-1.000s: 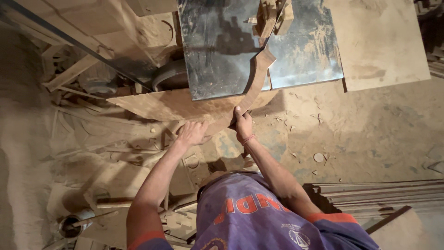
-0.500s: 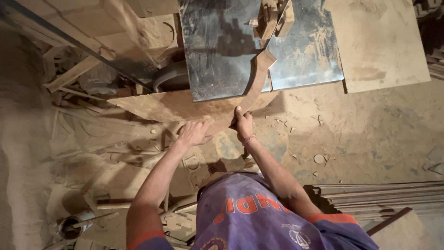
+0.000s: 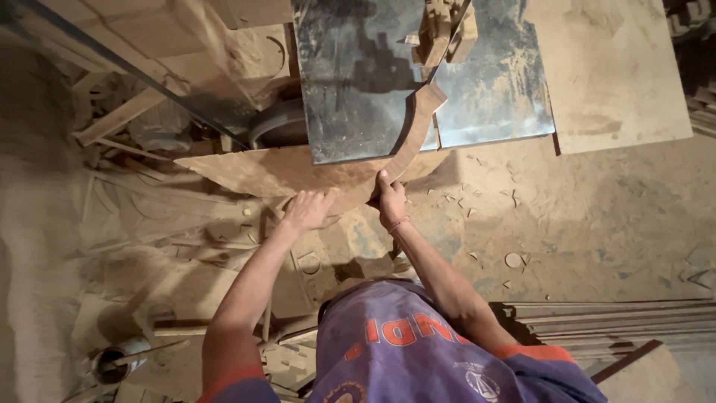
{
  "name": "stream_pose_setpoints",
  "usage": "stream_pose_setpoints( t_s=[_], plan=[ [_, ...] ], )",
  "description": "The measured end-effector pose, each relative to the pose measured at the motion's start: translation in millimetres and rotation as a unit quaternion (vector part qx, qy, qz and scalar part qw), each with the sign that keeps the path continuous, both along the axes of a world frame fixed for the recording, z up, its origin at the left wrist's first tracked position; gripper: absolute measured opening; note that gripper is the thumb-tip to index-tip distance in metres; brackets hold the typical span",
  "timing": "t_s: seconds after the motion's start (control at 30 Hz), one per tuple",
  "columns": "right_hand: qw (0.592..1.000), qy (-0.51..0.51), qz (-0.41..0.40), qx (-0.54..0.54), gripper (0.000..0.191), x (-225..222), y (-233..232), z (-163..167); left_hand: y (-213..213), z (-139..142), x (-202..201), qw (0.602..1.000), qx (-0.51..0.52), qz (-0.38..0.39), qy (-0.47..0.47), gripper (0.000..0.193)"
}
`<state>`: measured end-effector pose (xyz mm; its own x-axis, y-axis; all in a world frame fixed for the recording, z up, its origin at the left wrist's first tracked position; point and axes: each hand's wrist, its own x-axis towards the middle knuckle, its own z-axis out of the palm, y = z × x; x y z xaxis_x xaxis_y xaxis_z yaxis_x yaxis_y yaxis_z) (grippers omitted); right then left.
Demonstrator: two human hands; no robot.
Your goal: The person cuts curved shapes from plywood sheets on a bandsaw, guiding each board by hand through the blade along a marked line. They reposition and turn the boards to follow the curves, set cut pieces aside, and bring new boards to the saw to continue cutting.
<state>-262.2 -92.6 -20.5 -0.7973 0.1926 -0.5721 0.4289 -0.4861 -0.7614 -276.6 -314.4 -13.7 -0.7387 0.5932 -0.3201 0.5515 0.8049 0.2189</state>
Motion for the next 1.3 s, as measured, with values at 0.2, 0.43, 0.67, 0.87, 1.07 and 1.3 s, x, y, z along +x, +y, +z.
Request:
stream_pose_setpoints(
  t_s=[0.2,0.43,0.67,0.87,1.07,1.3],
  plan=[
    [0.999,0.029,0.003,-0.029,0.046,-7,-9,0,-13,2,-6,0.998,0.040,-0.007,0.047,0.063],
    [0.998,0.042,0.011,-0.039,0.046,-10,-14,1,-19,2,-15,0.997,0.047,-0.012,0.053,0.063],
    [0.998,0.046,-0.003,-0.042,0.045,-15,-20,6,-22,6,-25,0.999,0.003,-0.025,0.028,0.066],
    [0.999,0.039,0.000,-0.033,0.048,-19,-22,5,-25,8,-29,0.997,0.028,-0.029,0.059,0.064],
    [0.998,0.041,0.003,-0.038,0.049,-27,-27,5,-28,10,-40,0.999,-0.015,-0.038,0.017,0.063],
    [0.996,0.063,-0.003,-0.069,0.048,-30,-26,8,-27,12,-43,0.998,0.023,-0.036,0.039,0.060]
  ],
)
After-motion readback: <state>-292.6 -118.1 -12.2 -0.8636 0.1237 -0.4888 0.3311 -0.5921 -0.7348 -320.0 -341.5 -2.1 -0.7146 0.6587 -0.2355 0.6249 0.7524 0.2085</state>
